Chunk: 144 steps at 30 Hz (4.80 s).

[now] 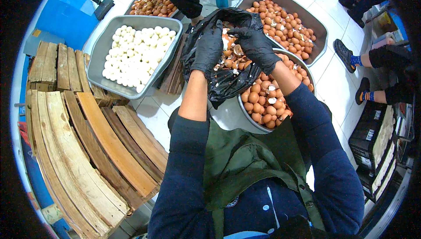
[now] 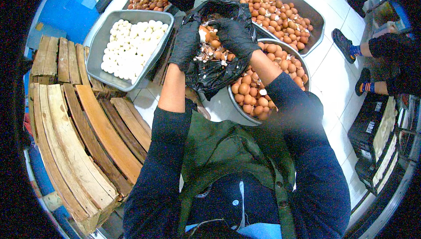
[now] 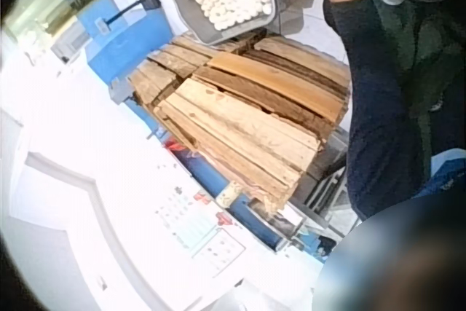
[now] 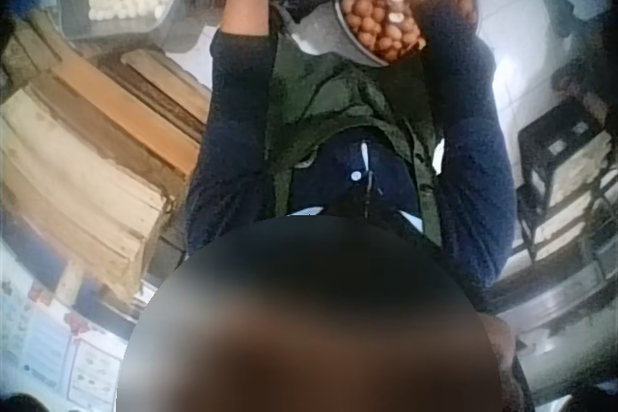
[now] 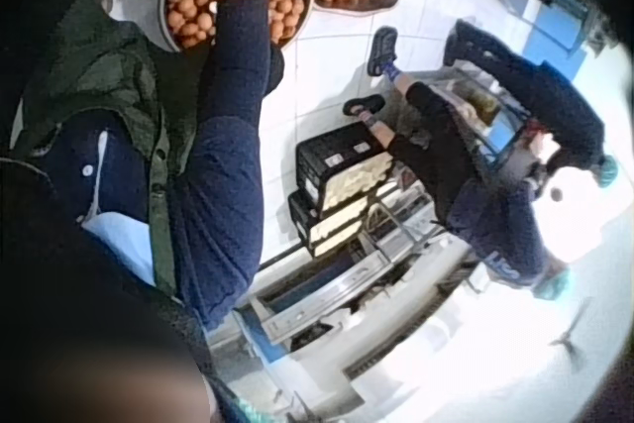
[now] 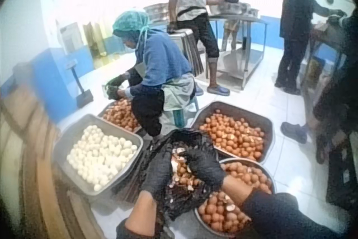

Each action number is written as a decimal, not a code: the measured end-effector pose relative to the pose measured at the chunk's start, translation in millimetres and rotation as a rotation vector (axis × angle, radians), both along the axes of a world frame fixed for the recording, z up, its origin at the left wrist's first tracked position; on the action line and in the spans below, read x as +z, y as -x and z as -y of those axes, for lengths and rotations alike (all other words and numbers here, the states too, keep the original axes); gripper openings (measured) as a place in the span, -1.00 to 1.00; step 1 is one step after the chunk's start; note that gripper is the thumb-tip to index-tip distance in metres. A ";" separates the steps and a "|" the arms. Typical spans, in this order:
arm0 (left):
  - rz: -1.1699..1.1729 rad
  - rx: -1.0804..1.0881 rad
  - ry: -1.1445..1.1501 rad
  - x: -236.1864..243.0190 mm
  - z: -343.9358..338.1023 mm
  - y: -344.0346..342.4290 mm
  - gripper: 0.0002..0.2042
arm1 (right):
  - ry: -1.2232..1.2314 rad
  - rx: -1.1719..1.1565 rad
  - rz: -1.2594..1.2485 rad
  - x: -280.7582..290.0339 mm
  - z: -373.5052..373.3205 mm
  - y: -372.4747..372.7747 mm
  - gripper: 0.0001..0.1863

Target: The person sits on the floor and peels hard-boiled eggs one by one, removing shells by hand and placing the peeled eggs into a gray bin. Shell fragments are discarded into a black bag. The person repeats this process continuously.

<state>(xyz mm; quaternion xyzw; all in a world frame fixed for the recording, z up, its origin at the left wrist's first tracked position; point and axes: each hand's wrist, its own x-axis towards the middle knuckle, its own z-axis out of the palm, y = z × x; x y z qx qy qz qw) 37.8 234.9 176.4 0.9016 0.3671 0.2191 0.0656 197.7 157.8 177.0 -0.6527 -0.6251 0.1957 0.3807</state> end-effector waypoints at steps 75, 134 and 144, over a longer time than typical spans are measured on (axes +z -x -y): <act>1.213 -0.225 1.313 18.5 22.0 -14.1 -0.70 | -0.341 0.095 -0.258 12.3 10.8 11.5 -0.80; 0.587 -0.337 0.306 0.9 26.1 -12.2 -0.68 | -0.311 -0.037 -0.104 19.2 8.1 -15.5 -0.74; 1.227 -0.218 1.523 26.0 38.9 -22.5 -0.70 | -0.299 0.147 0.021 7.0 4.9 1.3 -0.66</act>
